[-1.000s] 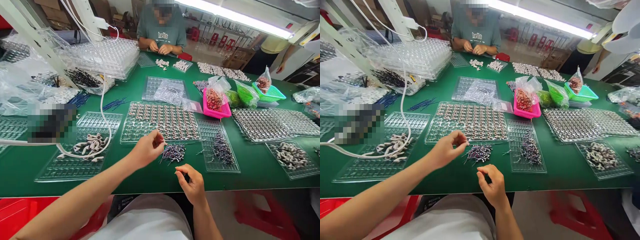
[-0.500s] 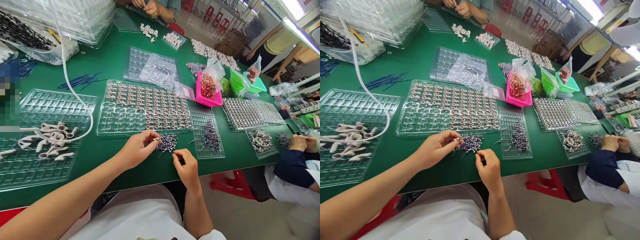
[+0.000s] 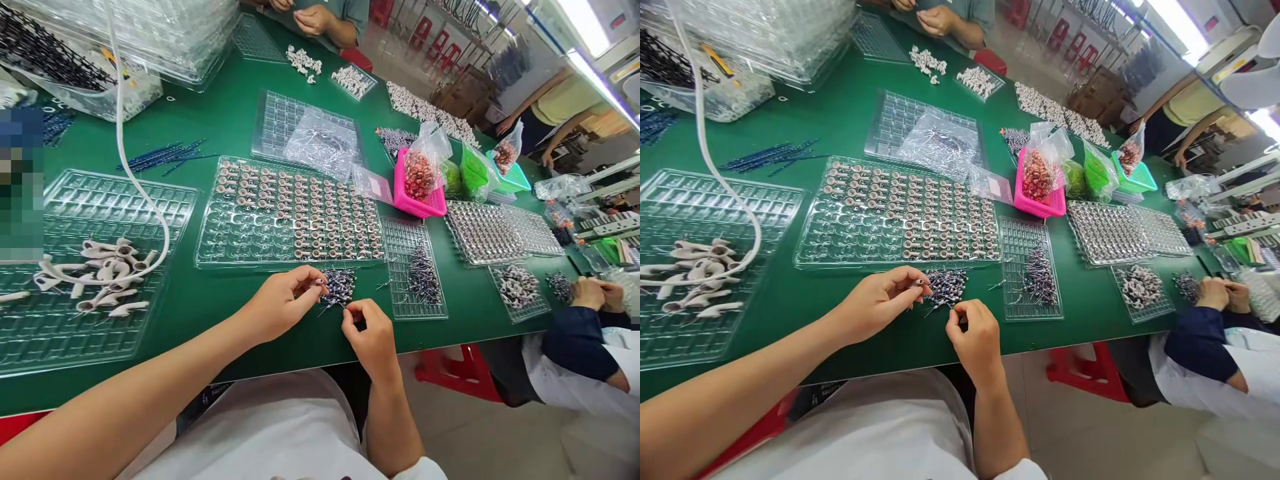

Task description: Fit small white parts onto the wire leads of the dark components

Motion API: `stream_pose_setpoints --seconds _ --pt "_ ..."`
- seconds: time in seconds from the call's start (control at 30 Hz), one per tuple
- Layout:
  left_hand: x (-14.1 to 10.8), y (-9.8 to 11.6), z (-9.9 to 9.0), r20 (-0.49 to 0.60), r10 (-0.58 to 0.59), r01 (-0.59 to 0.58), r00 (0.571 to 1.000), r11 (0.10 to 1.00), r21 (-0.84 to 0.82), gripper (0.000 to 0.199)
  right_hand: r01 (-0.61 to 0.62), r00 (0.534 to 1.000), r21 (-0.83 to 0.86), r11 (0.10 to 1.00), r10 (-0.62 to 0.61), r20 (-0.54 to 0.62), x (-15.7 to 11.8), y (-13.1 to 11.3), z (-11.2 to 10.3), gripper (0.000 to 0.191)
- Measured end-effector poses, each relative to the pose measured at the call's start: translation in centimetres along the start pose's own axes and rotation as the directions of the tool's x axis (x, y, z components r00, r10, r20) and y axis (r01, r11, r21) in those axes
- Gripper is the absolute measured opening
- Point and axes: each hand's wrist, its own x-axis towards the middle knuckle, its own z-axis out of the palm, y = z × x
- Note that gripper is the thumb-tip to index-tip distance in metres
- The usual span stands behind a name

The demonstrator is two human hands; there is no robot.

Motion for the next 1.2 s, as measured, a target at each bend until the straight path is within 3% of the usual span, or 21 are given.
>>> stream_pose_setpoints --seconds 0.23,0.5,0.67,0.77,1.0,1.2 --pt "0.0 -0.1 0.2 0.041 -0.024 0.023 0.999 0.999 0.025 0.019 -0.018 0.998 0.033 0.999 0.020 -0.057 -0.7 0.4 -1.9 0.009" --pt "-0.6 1.2 -0.2 0.152 0.118 -0.145 0.981 0.973 0.177 0.025 0.021 0.998 0.320 0.947 -0.002 -0.060 -1.2 -0.7 -1.1 0.011" --pt "-0.7 1.2 -0.2 0.292 0.188 -0.268 0.938 0.926 0.265 0.019 0.138 0.990 0.348 0.927 -0.117 -0.082 -1.2 -1.1 -0.2 0.016" --pt "-0.6 1.0 -0.1 0.316 0.216 -0.313 0.924 0.902 0.297 0.017 0.148 0.988 0.362 0.921 -0.125 -0.085 -1.1 -1.1 0.1 0.017" --pt "-0.5 0.8 0.1 0.292 0.113 -0.184 0.950 0.956 0.227 0.021 0.190 0.981 0.369 0.910 -0.157 -0.118 -1.2 -0.8 0.4 0.021" --pt "-0.2 1.0 0.2 0.314 -0.084 0.055 0.946 0.993 0.100 0.029 0.237 0.969 0.347 0.907 -0.197 -0.146 -1.0 -0.6 0.8 0.021"
